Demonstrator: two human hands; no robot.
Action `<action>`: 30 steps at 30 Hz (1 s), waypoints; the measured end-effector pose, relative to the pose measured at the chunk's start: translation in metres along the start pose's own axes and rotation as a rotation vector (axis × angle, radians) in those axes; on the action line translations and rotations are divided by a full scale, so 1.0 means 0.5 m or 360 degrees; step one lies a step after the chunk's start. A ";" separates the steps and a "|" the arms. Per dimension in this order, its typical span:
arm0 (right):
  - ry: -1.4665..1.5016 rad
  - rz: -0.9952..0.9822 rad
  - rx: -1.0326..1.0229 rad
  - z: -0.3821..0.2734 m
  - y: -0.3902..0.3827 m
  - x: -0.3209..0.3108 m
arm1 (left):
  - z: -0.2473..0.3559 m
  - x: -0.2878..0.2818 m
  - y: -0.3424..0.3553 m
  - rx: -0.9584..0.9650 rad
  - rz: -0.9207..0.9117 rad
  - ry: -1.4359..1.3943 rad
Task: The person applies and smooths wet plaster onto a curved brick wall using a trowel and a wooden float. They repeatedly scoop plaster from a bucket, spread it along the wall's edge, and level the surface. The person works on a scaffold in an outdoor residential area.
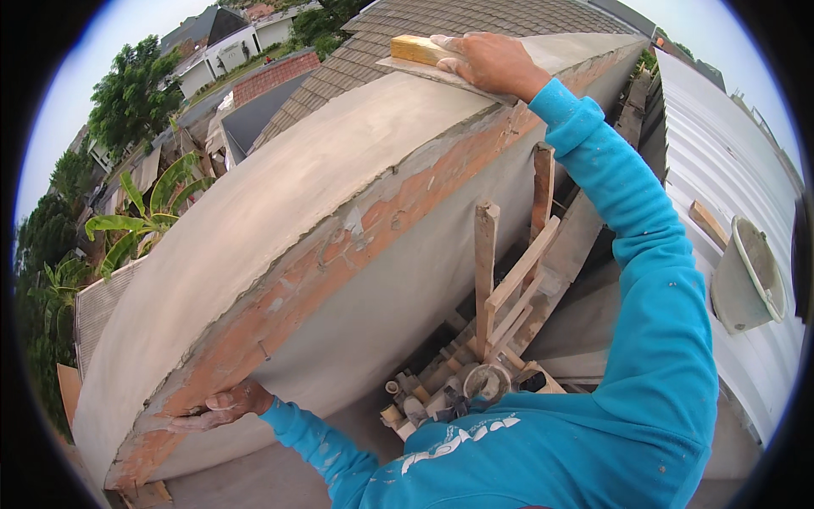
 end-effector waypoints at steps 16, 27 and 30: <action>-0.0232 -0.0350 0.0440 0.304 0.026 0.122 | 0.006 0.000 -0.013 0.0434 -0.0026 0.0313; 0.0067 -0.0073 -0.0278 -0.304 0.013 -0.130 | 0.002 0.004 -0.004 -0.0284 -0.0088 -0.0293; 0.0209 -0.0069 -0.0462 -0.486 0.016 -0.194 | -0.033 0.001 -0.009 -0.0302 -0.0080 -0.0389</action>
Point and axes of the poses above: each hand's wrist, its own y-axis towards the middle knuckle, its own x-axis out of the palm, z = x × y, the point moved 4 cm from there along y, towards the middle knuckle, and after that the axes turned 1 degree about z, right-handed, at the moved point
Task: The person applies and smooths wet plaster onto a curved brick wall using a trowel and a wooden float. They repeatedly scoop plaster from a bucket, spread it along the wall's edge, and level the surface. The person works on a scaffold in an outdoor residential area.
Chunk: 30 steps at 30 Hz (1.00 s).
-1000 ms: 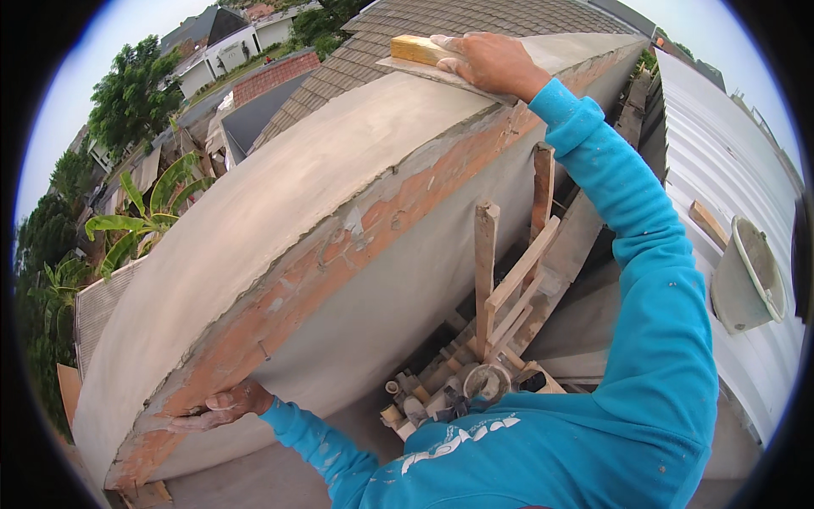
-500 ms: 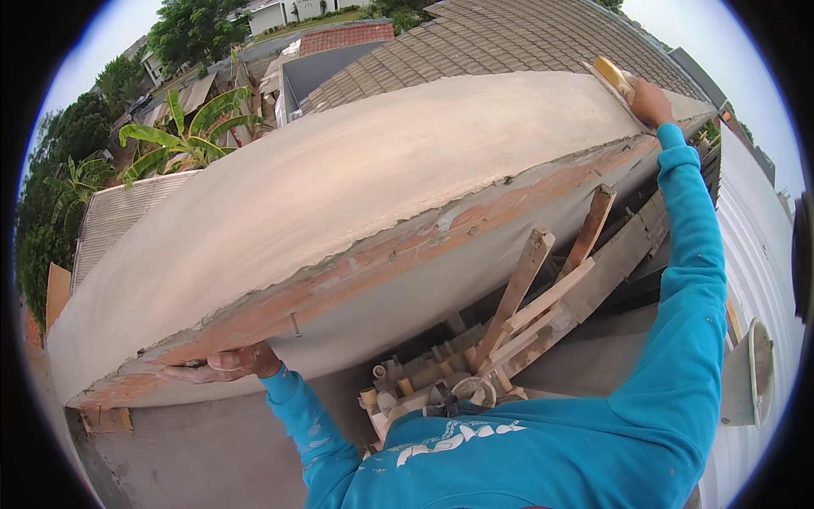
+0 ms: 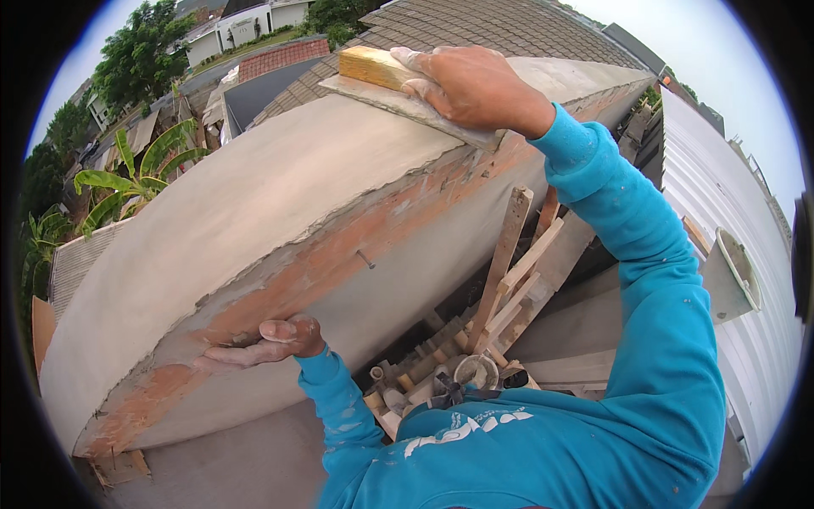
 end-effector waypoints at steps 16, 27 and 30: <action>0.1512 0.0940 -0.0070 -0.272 -0.124 -0.224 | 0.024 -0.014 0.016 0.0180 0.0062 0.0068; 0.2277 0.0329 0.2331 -0.118 -1.165 0.351 | 0.046 -0.090 0.008 0.0385 -0.0313 -0.0070; 0.2201 0.0322 0.3120 -0.191 -1.417 0.444 | 0.071 -0.134 -0.039 0.0510 -0.0667 0.0052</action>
Point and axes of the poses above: each hand's wrist, its own y-axis towards the middle knuckle, its own x-axis out of the palm, z = x × y, the point moved 4 cm from there along y, towards the middle knuckle, and after that the axes turned 1 degree about z, right-handed, at the moved point
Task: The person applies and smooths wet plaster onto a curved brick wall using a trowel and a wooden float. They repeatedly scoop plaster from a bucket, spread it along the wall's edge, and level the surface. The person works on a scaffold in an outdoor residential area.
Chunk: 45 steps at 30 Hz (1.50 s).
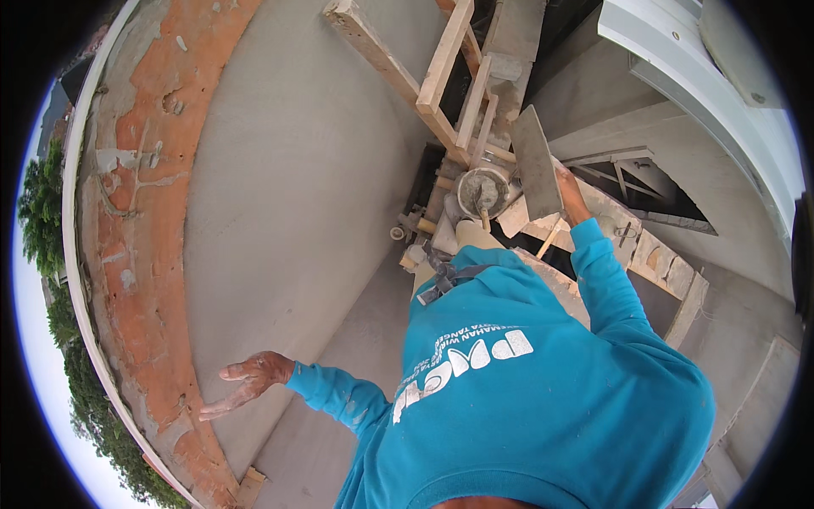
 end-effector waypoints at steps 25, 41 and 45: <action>0.0679 0.0600 0.1250 0.792 0.132 -0.042 | 0.432 -0.011 -1.544 -0.0619 -0.3754 -0.0994; 0.0142 0.0358 0.1218 0.990 -0.073 -0.094 | 0.645 -0.087 -1.780 -0.0551 -0.4157 -0.0088; -0.0054 0.0284 0.0973 0.983 -0.044 -0.065 | 0.594 -0.079 -1.873 -0.0162 -0.4118 -0.0030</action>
Point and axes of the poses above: each hand's wrist, its own y-axis towards the middle knuckle, its own x-axis out of the palm, z = x × y, the point moved 4 cm from there along y, towards the middle knuckle, and after that the axes turned 1 degree about z, right-handed, at the moved point
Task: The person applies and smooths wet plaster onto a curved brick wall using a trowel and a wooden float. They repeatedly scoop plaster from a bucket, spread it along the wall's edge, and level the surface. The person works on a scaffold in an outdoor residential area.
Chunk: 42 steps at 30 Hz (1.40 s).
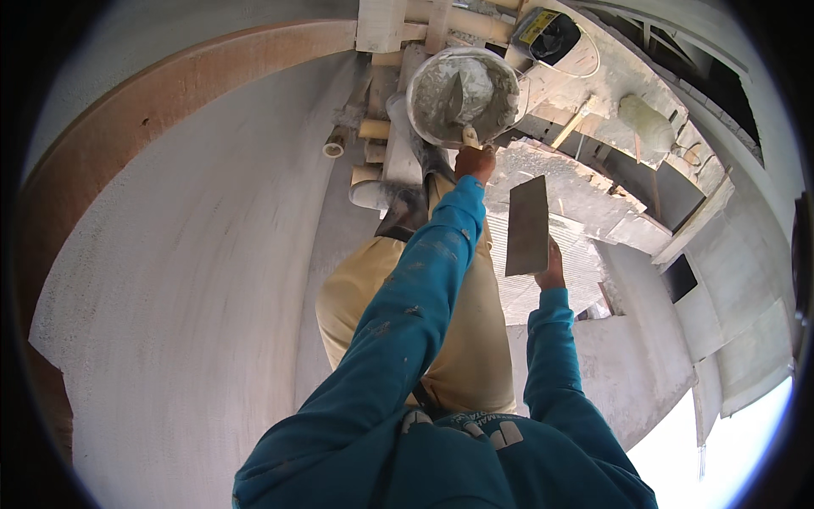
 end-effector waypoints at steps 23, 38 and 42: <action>0.0422 0.0059 -0.0166 -0.007 0.026 0.060 | 0.039 -0.290 -0.036 0.0811 0.0050 0.0752; 0.0505 0.0024 -0.0167 0.024 0.049 0.032 | -0.010 -0.379 -0.105 0.0781 0.0042 0.0679; 0.0339 -0.0158 -0.0125 0.041 0.065 0.023 | 0.018 -0.373 -0.147 0.0716 0.0169 0.0700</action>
Point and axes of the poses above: each hand's wrist, its own y-axis towards the middle knuckle, its own x-axis out of the palm, z = x × y, the point moved 4 cm from there along y, towards the middle knuckle, and after that the axes turned 1 degree about z, right-handed, at the moved point
